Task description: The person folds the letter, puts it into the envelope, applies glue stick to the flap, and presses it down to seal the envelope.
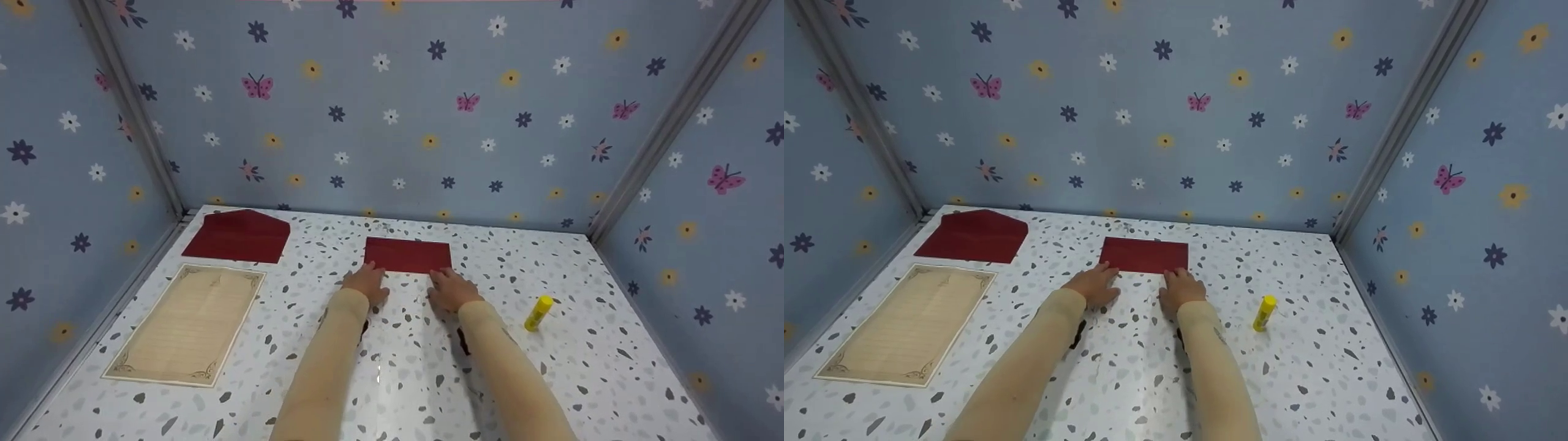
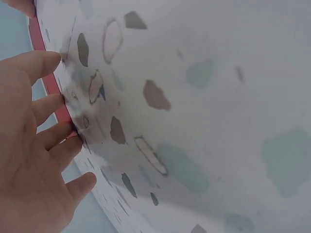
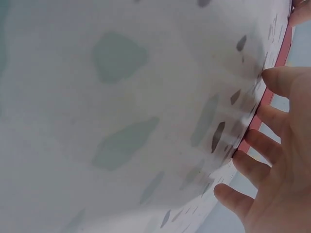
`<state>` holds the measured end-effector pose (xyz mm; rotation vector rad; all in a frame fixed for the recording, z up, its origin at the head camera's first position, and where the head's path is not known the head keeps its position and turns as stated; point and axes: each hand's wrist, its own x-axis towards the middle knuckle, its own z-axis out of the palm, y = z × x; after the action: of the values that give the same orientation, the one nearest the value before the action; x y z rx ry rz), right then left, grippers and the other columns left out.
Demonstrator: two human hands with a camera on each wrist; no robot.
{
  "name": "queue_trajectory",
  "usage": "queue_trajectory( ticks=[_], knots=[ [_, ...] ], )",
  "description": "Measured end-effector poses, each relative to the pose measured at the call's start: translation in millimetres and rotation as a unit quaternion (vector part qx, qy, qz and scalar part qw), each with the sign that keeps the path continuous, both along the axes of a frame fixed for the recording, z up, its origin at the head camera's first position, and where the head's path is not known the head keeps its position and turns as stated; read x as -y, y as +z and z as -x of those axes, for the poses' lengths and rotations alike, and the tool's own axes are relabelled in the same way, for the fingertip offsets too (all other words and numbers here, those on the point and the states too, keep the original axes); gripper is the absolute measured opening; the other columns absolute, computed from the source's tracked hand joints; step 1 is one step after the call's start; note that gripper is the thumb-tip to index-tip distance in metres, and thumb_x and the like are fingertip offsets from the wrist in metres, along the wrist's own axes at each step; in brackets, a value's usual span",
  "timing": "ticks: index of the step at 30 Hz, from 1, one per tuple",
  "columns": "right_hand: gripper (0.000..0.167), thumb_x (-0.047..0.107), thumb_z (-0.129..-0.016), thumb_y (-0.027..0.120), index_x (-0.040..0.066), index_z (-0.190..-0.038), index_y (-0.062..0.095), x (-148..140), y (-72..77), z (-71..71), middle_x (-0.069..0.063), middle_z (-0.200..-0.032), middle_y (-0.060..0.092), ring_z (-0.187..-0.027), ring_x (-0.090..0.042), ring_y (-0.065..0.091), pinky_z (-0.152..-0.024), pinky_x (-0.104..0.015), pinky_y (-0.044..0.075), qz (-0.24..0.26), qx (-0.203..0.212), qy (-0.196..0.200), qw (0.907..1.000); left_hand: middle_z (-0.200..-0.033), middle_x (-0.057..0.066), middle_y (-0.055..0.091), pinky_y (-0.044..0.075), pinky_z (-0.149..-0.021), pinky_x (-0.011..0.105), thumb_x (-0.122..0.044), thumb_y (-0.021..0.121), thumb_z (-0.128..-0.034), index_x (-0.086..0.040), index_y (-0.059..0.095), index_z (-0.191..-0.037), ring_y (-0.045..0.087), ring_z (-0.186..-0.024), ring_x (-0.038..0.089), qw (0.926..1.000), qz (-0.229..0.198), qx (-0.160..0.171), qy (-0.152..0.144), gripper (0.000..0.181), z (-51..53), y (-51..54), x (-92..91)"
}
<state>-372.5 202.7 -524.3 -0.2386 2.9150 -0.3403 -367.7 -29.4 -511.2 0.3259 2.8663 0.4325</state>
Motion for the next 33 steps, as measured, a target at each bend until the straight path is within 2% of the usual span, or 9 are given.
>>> queue_trajectory(
  ticks=[6,10,15,19,23,33],
  knots=[
    [0.058,0.039,-0.104,0.050,0.022,-0.158,0.034,1,0.6,2.5,-0.010,-0.160,0.031,-0.140,-0.038,0.039,-0.112,-0.057,0.032,-0.008,0.000,-0.006,1.0000,-0.162,0.013,0.028,0.019,-0.118,0.056,-0.036,0.056,-0.1019,-0.011,0.042,-0.153,0.024,-0.148,0.031,1.0000,0.003,0.001,-0.002,0.058,2.8,1.0,-0.4],
    [0.058,0.039,-0.104,0.051,0.023,-0.157,0.035,2,0.0,2.6,-0.009,-0.159,0.032,-0.141,-0.037,0.038,-0.113,-0.056,0.031,0.002,0.000,-0.016,0.9999,-0.162,0.012,0.027,0.020,-0.117,0.056,-0.036,0.056,-0.1018,-0.012,0.040,-0.154,0.023,-0.149,0.032,1.0000,0.003,-0.002,-0.007,0.060,4.3,-0.9,-0.1],
    [0.059,0.035,-0.103,0.055,0.020,-0.157,0.037,0,-0.5,1.3,-0.012,-0.156,0.036,-0.138,-0.038,0.041,-0.112,-0.055,0.033,0.008,-0.016,-0.009,0.9998,-0.162,0.014,0.025,0.023,-0.116,0.058,-0.037,0.057,-0.1015,-0.011,0.039,-0.155,0.021,-0.149,0.034,0.9997,-0.002,-0.011,-0.019,0.062,2.5,-4.5,0.3],
    [0.060,0.034,-0.101,0.057,0.018,-0.156,0.037,0,0.6,-1.9,-0.011,-0.155,0.038,-0.137,-0.038,0.042,-0.111,-0.055,0.034,0.019,-0.026,-0.007,0.9994,-0.163,0.013,0.024,0.023,-0.116,0.057,-0.037,0.058,-0.1007,-0.012,0.039,-0.155,0.019,-0.150,0.032,0.9996,-0.010,-0.020,-0.020,0.062,-1.7,-3.0,-0.2],
    [0.059,0.035,-0.101,0.057,0.020,-0.155,0.038,1,2.9,-8.7,-0.010,-0.155,0.038,-0.137,-0.038,0.042,-0.111,-0.054,0.034,0.032,-0.033,-0.010,0.9989,-0.163,0.012,0.025,0.022,-0.117,0.056,-0.036,0.060,-0.1000,-0.012,0.040,-0.154,0.019,-0.150,0.032,0.9989,-0.020,-0.033,-0.025,0.062,-8.1,3.8,-1.5],
    [0.053,0.032,-0.101,0.059,0.014,-0.149,0.045,4,7.8,-37.7,-0.012,-0.145,0.048,-0.130,-0.032,0.049,-0.107,-0.050,0.040,0.059,-0.090,0.057,0.9926,-0.161,0.012,0.030,0.021,-0.117,0.057,-0.036,0.060,-0.0996,-0.014,0.040,-0.154,0.022,-0.149,0.033,0.9985,0.022,-0.012,-0.049,0.062,-29.0,16.3,6.4]
  ],
)
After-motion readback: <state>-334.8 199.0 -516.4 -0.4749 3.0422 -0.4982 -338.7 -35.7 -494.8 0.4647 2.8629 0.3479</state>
